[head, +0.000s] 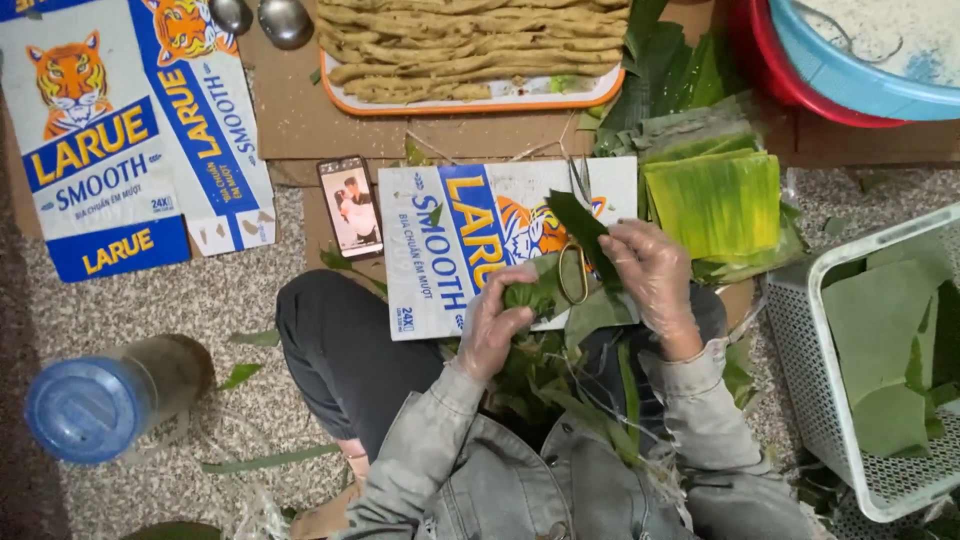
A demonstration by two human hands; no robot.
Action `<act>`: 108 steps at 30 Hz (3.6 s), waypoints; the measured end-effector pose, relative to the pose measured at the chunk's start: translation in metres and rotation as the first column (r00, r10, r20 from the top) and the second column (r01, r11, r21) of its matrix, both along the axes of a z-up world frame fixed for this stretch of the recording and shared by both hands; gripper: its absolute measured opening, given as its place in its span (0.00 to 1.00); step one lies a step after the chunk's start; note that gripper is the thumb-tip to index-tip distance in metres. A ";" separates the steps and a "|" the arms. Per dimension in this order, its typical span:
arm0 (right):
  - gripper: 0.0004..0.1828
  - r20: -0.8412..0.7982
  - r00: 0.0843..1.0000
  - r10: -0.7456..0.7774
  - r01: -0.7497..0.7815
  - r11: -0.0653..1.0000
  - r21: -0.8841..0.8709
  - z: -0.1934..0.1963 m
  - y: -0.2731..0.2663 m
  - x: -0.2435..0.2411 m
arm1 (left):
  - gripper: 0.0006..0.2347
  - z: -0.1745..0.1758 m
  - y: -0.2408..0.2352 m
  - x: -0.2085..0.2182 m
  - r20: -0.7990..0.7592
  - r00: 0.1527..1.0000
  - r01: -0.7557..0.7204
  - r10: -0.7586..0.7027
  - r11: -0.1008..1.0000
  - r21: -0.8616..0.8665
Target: Wrapping food items in banana leaves and securing them with string, involving scooping rice and filling.
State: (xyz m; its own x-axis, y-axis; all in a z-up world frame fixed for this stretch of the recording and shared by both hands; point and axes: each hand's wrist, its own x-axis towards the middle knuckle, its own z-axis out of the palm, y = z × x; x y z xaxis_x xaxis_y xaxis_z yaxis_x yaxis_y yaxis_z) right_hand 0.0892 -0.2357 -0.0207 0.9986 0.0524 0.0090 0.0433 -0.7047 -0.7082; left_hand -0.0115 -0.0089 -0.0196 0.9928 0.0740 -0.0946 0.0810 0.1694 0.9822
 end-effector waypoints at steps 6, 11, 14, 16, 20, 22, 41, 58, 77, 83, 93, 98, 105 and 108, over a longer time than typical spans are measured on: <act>0.07 0.348 0.921 0.177 -0.164 0.984 -0.065 0.046 0.022 -0.035 | 0.20 -0.008 0.009 -0.005 0.038 0.999 0.043 -0.037 0.985 -0.169; 0.37 0.463 0.859 0.217 -0.502 0.182 0.845 0.060 0.088 -0.077 | 0.19 -0.019 0.010 -0.011 0.026 0.998 0.056 -0.051 0.958 -0.281; 0.15 -0.063 0.997 0.053 -0.010 0.840 0.542 0.032 0.081 -0.112 | 0.23 -0.022 0.013 -0.012 -0.043 0.997 0.054 -0.071 0.947 -0.318; 0.13 -0.055 0.997 0.050 -0.014 0.847 0.532 0.040 0.087 -0.111 | 0.21 -0.030 0.014 -0.013 -0.024 0.997 0.057 -0.071 0.928 -0.368; 0.11 0.040 0.995 0.091 -0.100 0.915 0.391 0.051 0.091 -0.110 | 0.20 -0.027 0.015 -0.011 0.000 0.997 0.071 -0.080 0.890 -0.450; 0.12 0.097 0.987 0.128 -0.155 0.917 0.369 0.055 0.091 -0.109 | 0.20 -0.019 0.016 -0.009 -0.001 0.997 0.064 -0.073 0.877 -0.477; 0.32 -0.017 0.916 0.402 -0.397 0.909 0.125 0.021 0.063 -0.094 | 0.34 -0.013 0.022 -0.010 0.161 0.970 0.218 -0.182 0.944 -0.249; 0.35 -0.185 0.872 0.454 -0.422 0.887 0.190 0.063 0.062 -0.060 | 0.25 0.007 0.020 -0.007 0.272 0.927 0.048 -0.259 0.799 0.599; 0.14 -0.034 0.996 0.078 -0.085 0.917 -0.390 -0.027 0.011 -0.011 | 0.22 -0.042 0.026 0.012 0.130 0.914 0.386 -0.384 0.923 0.012; 0.23 -0.036 0.954 0.297 -0.296 0.955 0.034 0.088 0.073 -0.046 | 0.21 -0.047 0.043 0.034 0.029 0.787 0.615 -0.616 0.787 0.038; 0.34 -0.191 0.568 0.801 -0.823 0.560 -0.100 0.096 0.064 -0.026 | 0.07 -0.092 0.050 0.049 -0.005 0.471 0.484 -0.882 0.253 0.838; 0.25 0.081 0.647 0.758 -0.763 0.643 0.069 0.070 0.066 -0.032 | 0.03 -0.093 0.054 0.051 0.140 0.446 0.322 -0.884 0.304 0.897; 0.22 -0.011 0.692 0.722 -0.710 0.683 0.172 0.076 0.066 -0.040 | 0.09 -0.113 0.057 0.052 0.136 0.414 0.360 -0.900 0.299 0.884; 0.15 0.172 0.776 0.607 -0.624 0.699 0.349 0.068 0.054 -0.053 | 0.33 -0.092 0.050 0.058 -0.208 0.618 0.786 -0.758 0.591 0.182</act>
State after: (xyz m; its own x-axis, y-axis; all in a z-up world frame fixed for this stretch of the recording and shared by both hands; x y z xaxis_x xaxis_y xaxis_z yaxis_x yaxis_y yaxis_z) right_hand 0.0364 -0.1818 0.0475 0.7427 0.6397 0.1979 0.4083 -0.1984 -0.8910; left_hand 0.0467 0.0412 -0.1113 0.6735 -0.6824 -0.2842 0.1688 -0.2323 0.9579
